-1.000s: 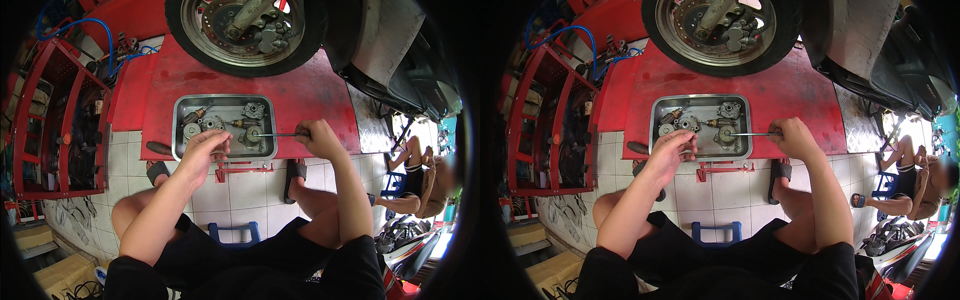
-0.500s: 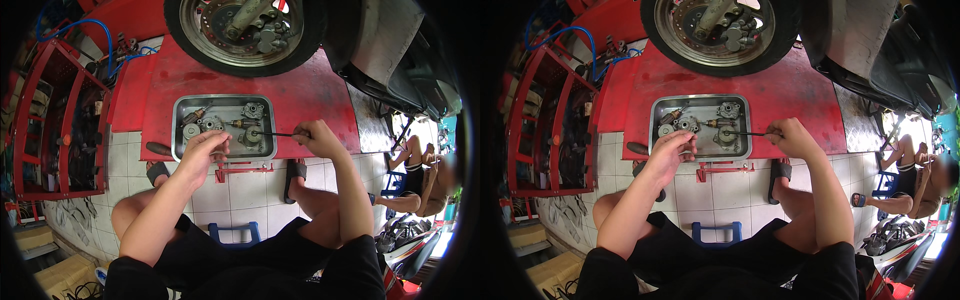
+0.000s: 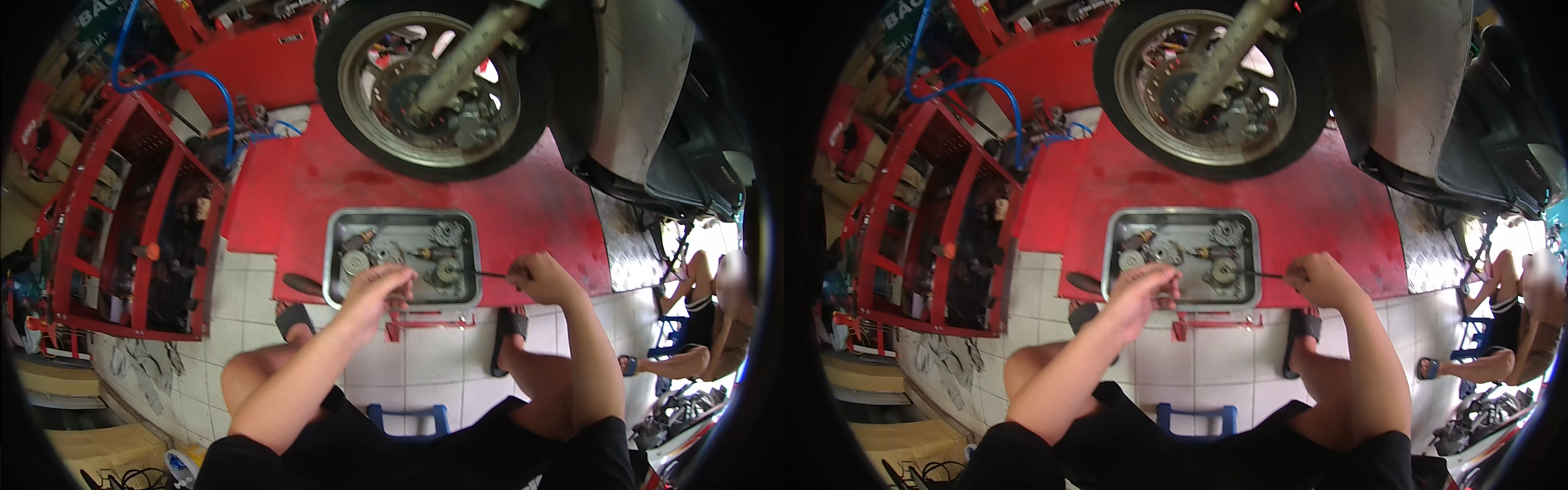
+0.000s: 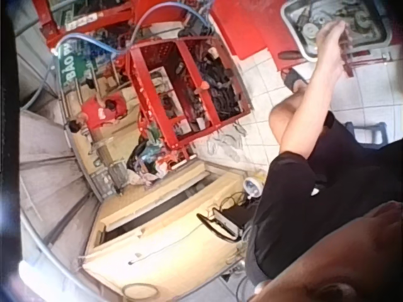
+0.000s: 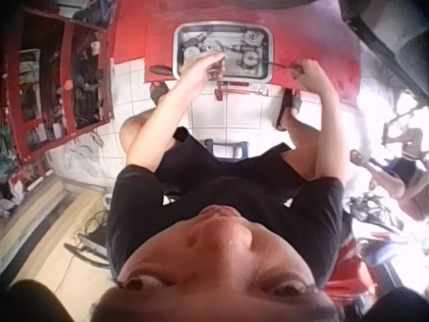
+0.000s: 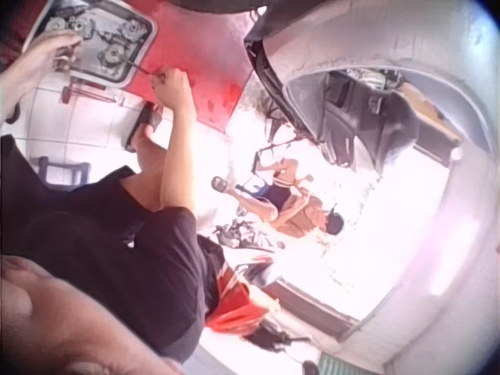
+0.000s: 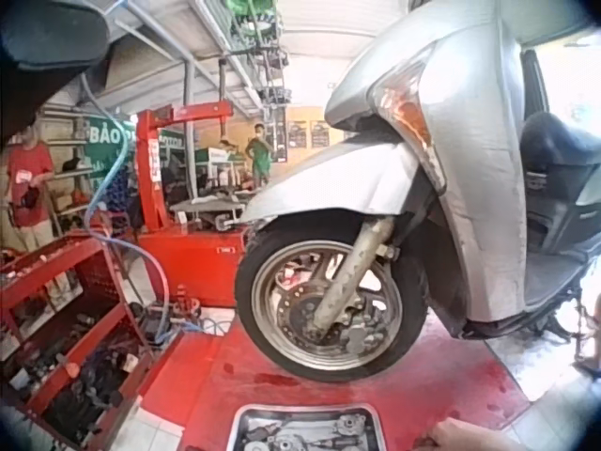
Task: The person disassembles a cylindrical scooter part using a screwdriver, removes internal components, and places them in a metal tray. They then reassemble the part by inserting the components back into the housing.
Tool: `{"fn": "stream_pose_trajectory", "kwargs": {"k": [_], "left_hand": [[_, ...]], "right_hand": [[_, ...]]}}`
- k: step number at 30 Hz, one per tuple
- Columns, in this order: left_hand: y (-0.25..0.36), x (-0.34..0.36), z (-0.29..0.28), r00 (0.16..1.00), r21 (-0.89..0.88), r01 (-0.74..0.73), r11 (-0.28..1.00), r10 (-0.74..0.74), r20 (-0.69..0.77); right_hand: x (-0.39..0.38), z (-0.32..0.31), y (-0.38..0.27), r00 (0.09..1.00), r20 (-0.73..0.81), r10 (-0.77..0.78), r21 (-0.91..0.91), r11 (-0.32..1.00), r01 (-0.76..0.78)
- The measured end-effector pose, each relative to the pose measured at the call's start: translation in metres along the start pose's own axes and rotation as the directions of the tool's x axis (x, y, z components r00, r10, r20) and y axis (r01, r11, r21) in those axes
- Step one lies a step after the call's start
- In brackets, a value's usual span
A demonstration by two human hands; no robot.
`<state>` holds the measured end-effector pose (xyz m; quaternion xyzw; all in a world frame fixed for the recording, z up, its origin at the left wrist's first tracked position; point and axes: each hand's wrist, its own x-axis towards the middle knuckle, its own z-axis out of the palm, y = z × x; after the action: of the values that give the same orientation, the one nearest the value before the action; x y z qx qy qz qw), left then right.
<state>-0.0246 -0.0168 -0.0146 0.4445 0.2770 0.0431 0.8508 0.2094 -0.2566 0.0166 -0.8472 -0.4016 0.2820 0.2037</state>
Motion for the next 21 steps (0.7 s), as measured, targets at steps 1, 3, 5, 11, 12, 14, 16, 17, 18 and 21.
{"fn": "stream_pose_trajectory", "kwargs": {"k": [1,3,5,11,12,14,16,17,18,21], "left_hand": [[0.0,0.0,0.001,1.0,0.005,0.002,1.0,-0.002,-0.002],[0.002,-0.003,0.003,1.0,0.001,0.012,1.0,-0.012,-0.008],[0.008,-0.003,0.003,1.0,0.009,0.002,1.0,-0.002,-0.021],[0.007,-0.004,0.001,1.0,0.023,0.016,1.0,-0.016,-0.006],[0.006,-0.004,0.0,1.0,0.021,0.016,1.0,-0.016,-0.005],[0.005,-0.004,-0.002,1.0,0.019,0.014,1.0,-0.013,-0.011],[0.007,-0.003,-0.002,1.0,0.018,0.006,1.0,-0.006,-0.004],[0.008,-0.005,-0.001,1.0,0.013,0.002,1.0,-0.002,-0.013],[0.012,-0.005,-0.002,1.0,0.01,-0.008,1.0,0.008,-0.012],[0.031,-0.004,-0.01,0.998,0.0,-0.065,0.998,0.064,-0.024]], "right_hand": [[0.0,0.001,-0.001,1.0,0.004,-0.007,-0.012,1.0,0.007],[-0.001,-0.002,-0.009,1.0,0.003,0.001,-0.032,0.999,-0.001],[0.001,0.001,-0.005,0.998,-0.029,-0.054,-0.033,0.998,0.053],[-0.005,-0.006,-0.021,0.998,-0.05,-0.037,0.159,0.986,0.044],[-0.006,-0.006,-0.024,0.998,-0.06,-0.028,0.144,0.989,0.037],[-0.004,-0.007,-0.03,0.997,-0.081,-0.013,0.115,0.993,0.023],[-0.004,-0.007,-0.026,0.99,-0.125,-0.064,0.071,0.995,0.073],[-0.004,-0.004,-0.021,0.991,-0.118,-0.07,0.095,0.992,0.082],[-0.003,-0.004,-0.02,0.99,-0.115,-0.083,0.12,0.988,0.097],[-0.004,-0.004,-0.023,0.986,-0.154,-0.056,0.295,0.95,0.1]]}}
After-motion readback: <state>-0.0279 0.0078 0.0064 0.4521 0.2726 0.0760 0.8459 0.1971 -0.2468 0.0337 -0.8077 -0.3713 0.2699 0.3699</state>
